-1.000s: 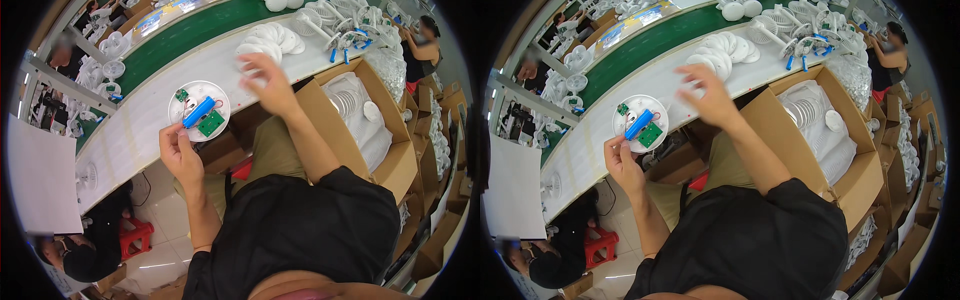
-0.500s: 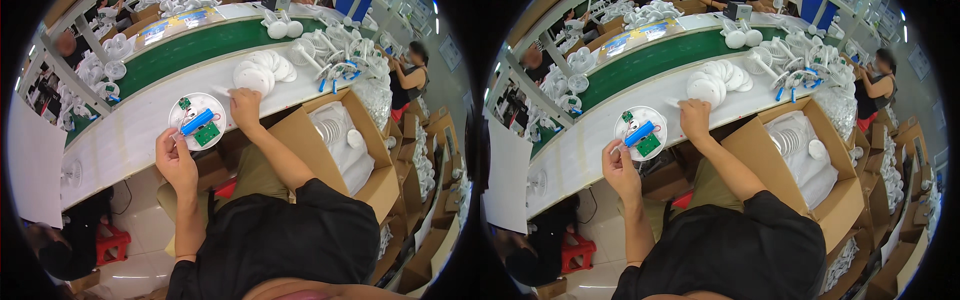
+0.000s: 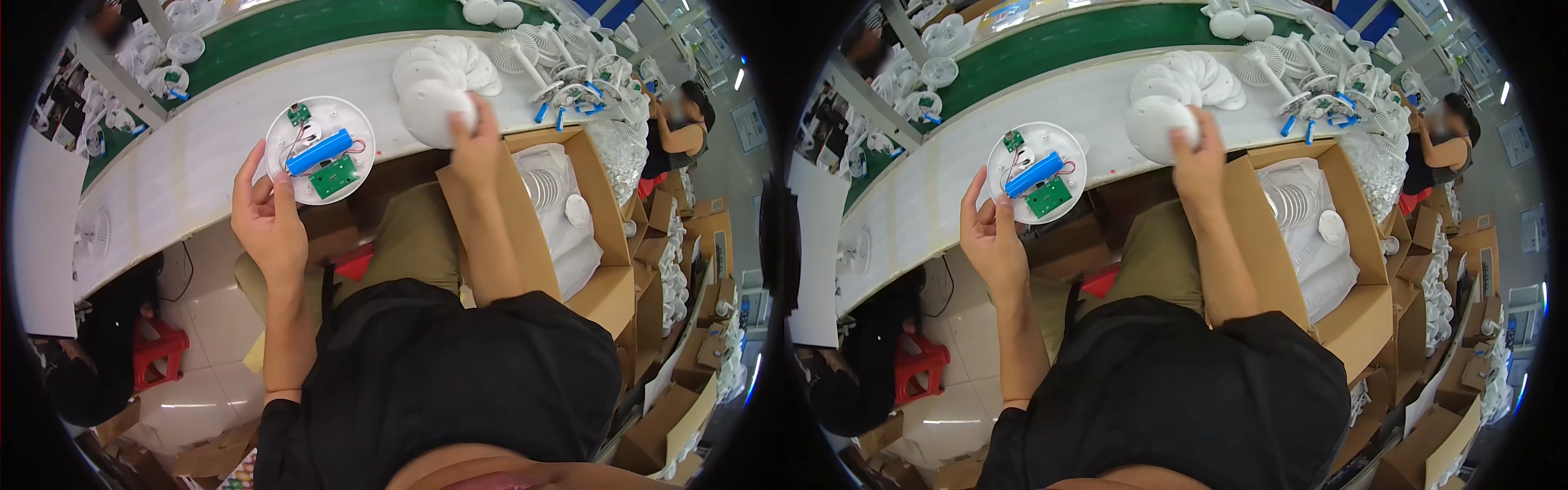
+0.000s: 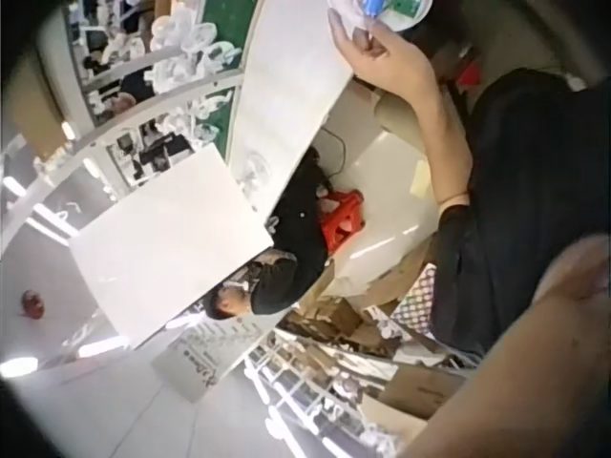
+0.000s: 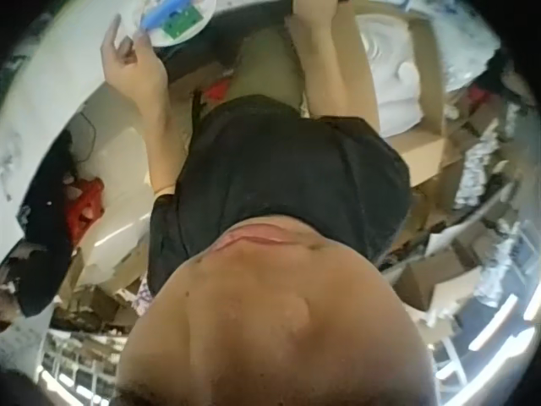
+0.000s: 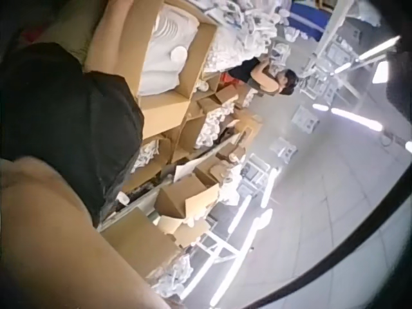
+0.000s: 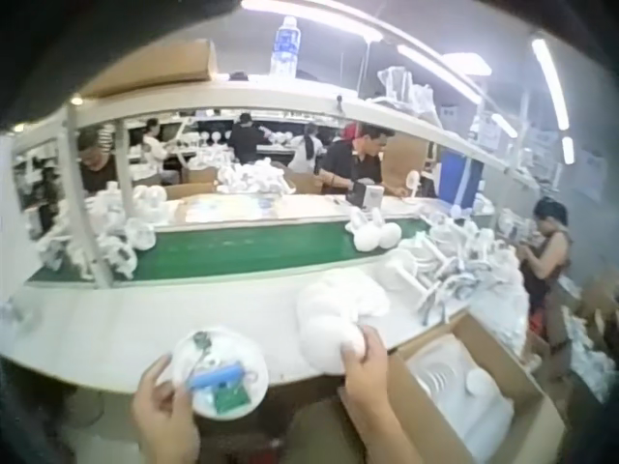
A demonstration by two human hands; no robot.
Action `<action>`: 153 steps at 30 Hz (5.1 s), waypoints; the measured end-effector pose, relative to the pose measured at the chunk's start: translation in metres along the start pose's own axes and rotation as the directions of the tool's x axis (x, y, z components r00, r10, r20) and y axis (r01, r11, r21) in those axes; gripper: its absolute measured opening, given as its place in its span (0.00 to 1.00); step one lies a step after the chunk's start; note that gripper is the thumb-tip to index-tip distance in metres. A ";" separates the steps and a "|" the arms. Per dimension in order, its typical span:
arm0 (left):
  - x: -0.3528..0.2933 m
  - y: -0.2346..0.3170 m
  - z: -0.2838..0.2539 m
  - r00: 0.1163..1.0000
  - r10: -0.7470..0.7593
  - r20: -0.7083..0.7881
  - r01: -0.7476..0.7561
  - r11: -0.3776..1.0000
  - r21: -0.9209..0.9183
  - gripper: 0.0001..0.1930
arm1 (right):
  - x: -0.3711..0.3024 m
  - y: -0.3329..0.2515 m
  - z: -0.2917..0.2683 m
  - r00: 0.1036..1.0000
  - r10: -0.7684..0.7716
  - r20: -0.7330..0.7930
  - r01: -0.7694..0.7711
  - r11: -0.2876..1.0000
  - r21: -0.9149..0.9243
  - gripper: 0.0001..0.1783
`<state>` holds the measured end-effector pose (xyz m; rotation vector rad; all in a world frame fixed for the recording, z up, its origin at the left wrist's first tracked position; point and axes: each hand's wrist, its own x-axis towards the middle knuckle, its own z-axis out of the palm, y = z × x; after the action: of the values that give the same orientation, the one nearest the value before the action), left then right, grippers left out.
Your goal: Assembling portable electric fans on a factory assembly line by connecting batteries and snapping housings together.
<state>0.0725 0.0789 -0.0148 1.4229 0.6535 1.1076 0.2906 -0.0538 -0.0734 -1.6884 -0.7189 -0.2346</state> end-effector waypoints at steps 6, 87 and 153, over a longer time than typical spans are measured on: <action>-0.012 -0.006 0.007 0.994 0.062 0.094 -0.070 0.994 0.083 0.21 | -0.022 -0.069 -0.025 0.950 0.154 0.272 -0.309 0.582 0.752 0.20; -0.008 0.030 -0.008 0.993 -0.003 -0.115 -0.028 0.962 -0.270 0.23 | -0.097 -0.127 0.035 0.552 -0.215 0.805 -0.773 0.228 0.591 0.45; 0.053 -0.178 0.002 0.915 0.352 0.195 -0.354 0.474 0.806 0.11 | 0.128 0.135 0.196 0.949 -0.307 0.068 0.314 0.925 -0.216 0.22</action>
<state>0.1314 0.1578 -0.1723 2.4941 0.9874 1.1525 0.4250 0.1614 -0.1664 -1.7882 -1.0174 -0.5286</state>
